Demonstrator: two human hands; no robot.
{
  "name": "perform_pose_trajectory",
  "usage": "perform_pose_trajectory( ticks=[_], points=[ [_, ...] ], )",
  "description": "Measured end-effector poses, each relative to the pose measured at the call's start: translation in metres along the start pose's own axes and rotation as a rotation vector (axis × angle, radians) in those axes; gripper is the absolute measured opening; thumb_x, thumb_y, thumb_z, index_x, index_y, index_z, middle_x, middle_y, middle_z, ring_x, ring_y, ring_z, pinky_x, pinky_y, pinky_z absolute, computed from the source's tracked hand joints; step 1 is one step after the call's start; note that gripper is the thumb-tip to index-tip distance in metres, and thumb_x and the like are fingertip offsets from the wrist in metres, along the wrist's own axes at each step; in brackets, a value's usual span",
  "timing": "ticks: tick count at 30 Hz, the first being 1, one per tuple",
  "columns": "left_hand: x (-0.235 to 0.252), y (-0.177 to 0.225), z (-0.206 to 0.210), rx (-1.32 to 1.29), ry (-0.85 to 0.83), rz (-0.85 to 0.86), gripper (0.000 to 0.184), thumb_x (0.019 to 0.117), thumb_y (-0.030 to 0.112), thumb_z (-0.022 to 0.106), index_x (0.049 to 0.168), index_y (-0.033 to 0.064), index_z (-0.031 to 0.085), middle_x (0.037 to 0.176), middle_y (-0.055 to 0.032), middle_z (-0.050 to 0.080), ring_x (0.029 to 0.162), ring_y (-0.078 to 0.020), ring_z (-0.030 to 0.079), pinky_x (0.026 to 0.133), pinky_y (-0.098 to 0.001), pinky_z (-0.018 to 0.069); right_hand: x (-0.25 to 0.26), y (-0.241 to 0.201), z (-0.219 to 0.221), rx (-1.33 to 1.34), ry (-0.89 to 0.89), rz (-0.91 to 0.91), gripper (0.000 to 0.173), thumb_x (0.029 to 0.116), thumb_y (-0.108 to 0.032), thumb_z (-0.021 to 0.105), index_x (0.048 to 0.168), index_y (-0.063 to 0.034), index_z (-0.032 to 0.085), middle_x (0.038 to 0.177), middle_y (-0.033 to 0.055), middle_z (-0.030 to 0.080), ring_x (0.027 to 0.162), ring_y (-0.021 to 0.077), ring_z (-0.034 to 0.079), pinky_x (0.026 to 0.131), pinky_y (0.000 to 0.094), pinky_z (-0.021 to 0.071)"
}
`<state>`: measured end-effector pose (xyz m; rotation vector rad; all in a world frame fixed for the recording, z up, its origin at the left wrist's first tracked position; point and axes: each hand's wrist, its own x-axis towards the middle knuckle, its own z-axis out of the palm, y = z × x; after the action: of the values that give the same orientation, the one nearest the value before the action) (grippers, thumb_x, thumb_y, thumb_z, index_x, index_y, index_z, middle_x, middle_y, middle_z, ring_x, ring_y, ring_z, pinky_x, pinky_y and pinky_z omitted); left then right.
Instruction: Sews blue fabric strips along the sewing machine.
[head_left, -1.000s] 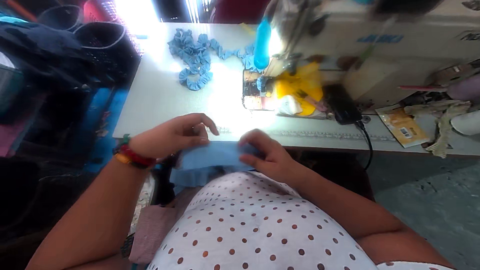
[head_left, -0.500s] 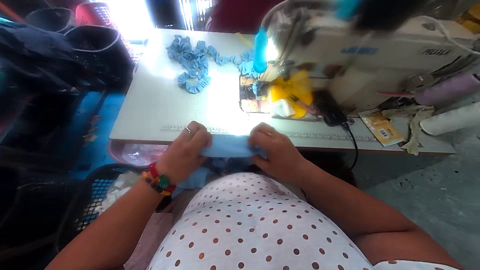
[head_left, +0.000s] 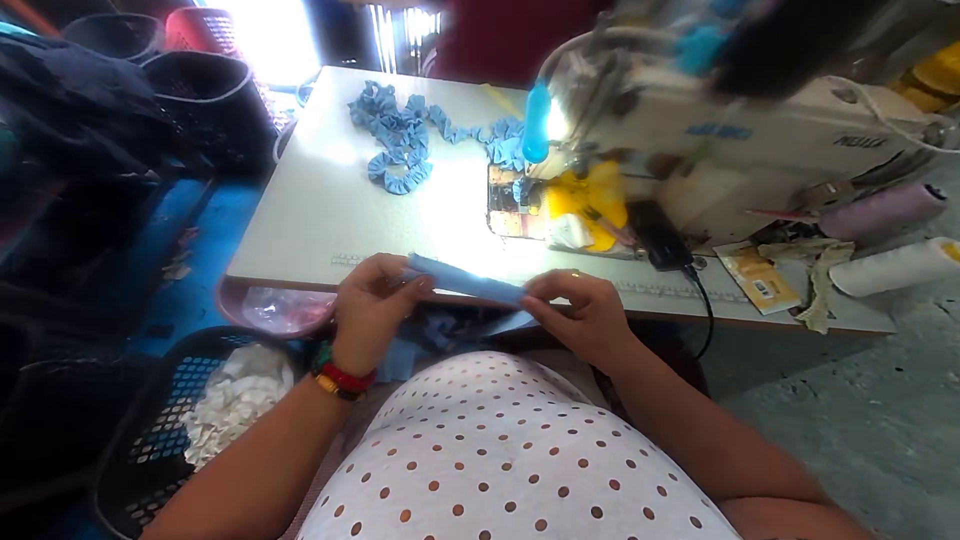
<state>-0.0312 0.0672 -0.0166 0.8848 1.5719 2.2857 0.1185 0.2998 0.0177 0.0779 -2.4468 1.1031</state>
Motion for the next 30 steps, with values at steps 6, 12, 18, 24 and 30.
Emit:
perform_pose_trajectory(
  ticks=[6,12,18,24,30],
  points=[
    [0.029,-0.016,0.022,0.092,0.056,-0.073,0.034,0.0918,0.000,0.071,0.122,0.0136,0.061,0.099,0.0058,0.068,0.083,-0.0057,0.070,0.075,-0.0242,0.0623,-0.011,0.022,0.013,0.159,0.123,0.140,0.007,0.0911,-0.009,0.071,0.088,-0.0027,0.069,0.094,0.0036,0.072,0.076,0.0041,0.069,0.068,0.0213,0.0610],
    [0.069,-0.030,0.039,0.214,-0.018,-0.393,0.019,0.0927,0.000,0.070,0.109,0.0081,0.066,0.089,0.0022,0.069,0.073,-0.0038,0.068,0.068,-0.0214,0.0597,-0.022,0.043,0.016,0.179,0.122,0.277,0.012,0.0952,-0.010,0.069,0.102,-0.0021,0.063,0.086,0.0027,0.071,0.072,0.0048,0.067,0.067,0.0223,0.0594],
    [0.119,-0.080,0.071,0.455,-0.191,-0.307,0.020,0.0863,0.003,0.078,0.104,0.0016,0.068,0.089,-0.0041,0.069,0.072,-0.0068,0.067,0.069,-0.0249,0.0584,-0.030,0.048,0.028,-0.217,-0.003,0.298,0.019,0.0975,-0.019,0.064,0.107,-0.0061,0.074,0.089,0.0052,0.075,0.081,0.0160,0.070,0.078,0.0336,0.0584],
    [0.155,-0.107,0.103,0.882,-0.544,-0.186,0.026,0.0929,0.010,0.073,0.117,0.0038,0.066,0.096,-0.0127,0.069,0.089,-0.0263,0.067,0.085,-0.0486,0.0535,-0.019,0.062,0.017,-0.489,-0.028,0.227,0.038,0.0871,-0.039,0.078,0.113,-0.0112,0.075,0.106,0.0140,0.068,0.100,0.0347,0.065,0.082,0.0535,0.0520],
    [0.175,-0.120,0.105,0.860,-0.569,-0.243,0.031,0.0887,0.015,0.079,0.116,0.0064,0.066,0.090,-0.0065,0.068,0.084,-0.0209,0.066,0.081,-0.0456,0.0527,0.028,0.111,-0.013,-0.653,-0.043,-0.054,0.036,0.1031,-0.037,0.052,0.126,-0.0193,0.074,0.141,0.0048,0.064,0.139,0.0327,0.051,0.116,0.0619,0.0329]
  ],
)
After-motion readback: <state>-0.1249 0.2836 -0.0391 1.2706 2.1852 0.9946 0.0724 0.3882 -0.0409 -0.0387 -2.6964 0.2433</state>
